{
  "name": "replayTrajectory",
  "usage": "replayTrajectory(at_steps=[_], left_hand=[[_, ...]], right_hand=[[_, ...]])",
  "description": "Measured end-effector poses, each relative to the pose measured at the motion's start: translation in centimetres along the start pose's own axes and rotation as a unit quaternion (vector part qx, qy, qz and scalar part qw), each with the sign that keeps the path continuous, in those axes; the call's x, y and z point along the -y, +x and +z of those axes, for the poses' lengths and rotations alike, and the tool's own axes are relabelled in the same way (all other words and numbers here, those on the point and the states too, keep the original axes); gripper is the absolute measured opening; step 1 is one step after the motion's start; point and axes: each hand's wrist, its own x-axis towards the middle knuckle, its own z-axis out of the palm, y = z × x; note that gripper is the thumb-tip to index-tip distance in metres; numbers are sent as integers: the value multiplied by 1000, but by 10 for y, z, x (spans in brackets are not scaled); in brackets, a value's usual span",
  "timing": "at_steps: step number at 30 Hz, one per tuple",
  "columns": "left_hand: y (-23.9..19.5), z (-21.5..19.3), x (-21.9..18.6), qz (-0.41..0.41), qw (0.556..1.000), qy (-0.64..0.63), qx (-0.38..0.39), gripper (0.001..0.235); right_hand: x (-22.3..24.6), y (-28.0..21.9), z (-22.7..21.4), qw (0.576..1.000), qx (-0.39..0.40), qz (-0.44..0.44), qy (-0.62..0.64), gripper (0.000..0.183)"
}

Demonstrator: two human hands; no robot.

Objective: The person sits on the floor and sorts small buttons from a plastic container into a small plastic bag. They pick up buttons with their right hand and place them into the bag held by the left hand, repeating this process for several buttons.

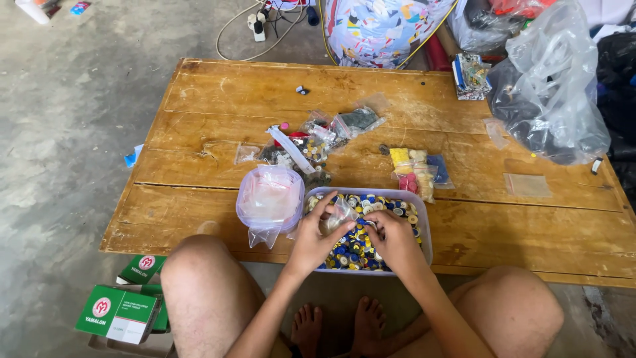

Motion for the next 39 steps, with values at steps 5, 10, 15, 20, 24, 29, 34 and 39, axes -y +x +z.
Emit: replayTrajectory(at_steps=[5, 10, 15, 20, 24, 29, 34, 39], left_hand=[[3, 7, 17, 0, 1000, 15, -23, 56], [6, 7, 16, -19, 998, 60, -24, 43], [1, -3, 2, 38, 994, 96, 42, 28], [-3, -1, -16, -33, 993, 113, 4, 45], [4, -1, -1, -48, 988, 141, 40, 30], [7, -2, -12, -44, 986, 156, 42, 29], [-1, -5, -18, -32, 985, 163, 49, 29], [-8, 3, 4, 12, 991, 136, 10, 33]], right_hand=[[5, 4, -2, 999, 30, -3, -28, 24], [40, -2, -31, 980, 177, -4, -85, 44], [64, -7, -49, 865, 378, 36, -329, 54], [26, 1, -32, 903, 330, -86, -260, 39], [46, 14, -44, 929, 329, -37, -164, 29], [20, 27, -27, 919, 330, -7, -216, 23], [18, 25, -14, 918, 311, 0, -247, 15], [27, 20, -25, 921, 292, -56, -252, 15]])
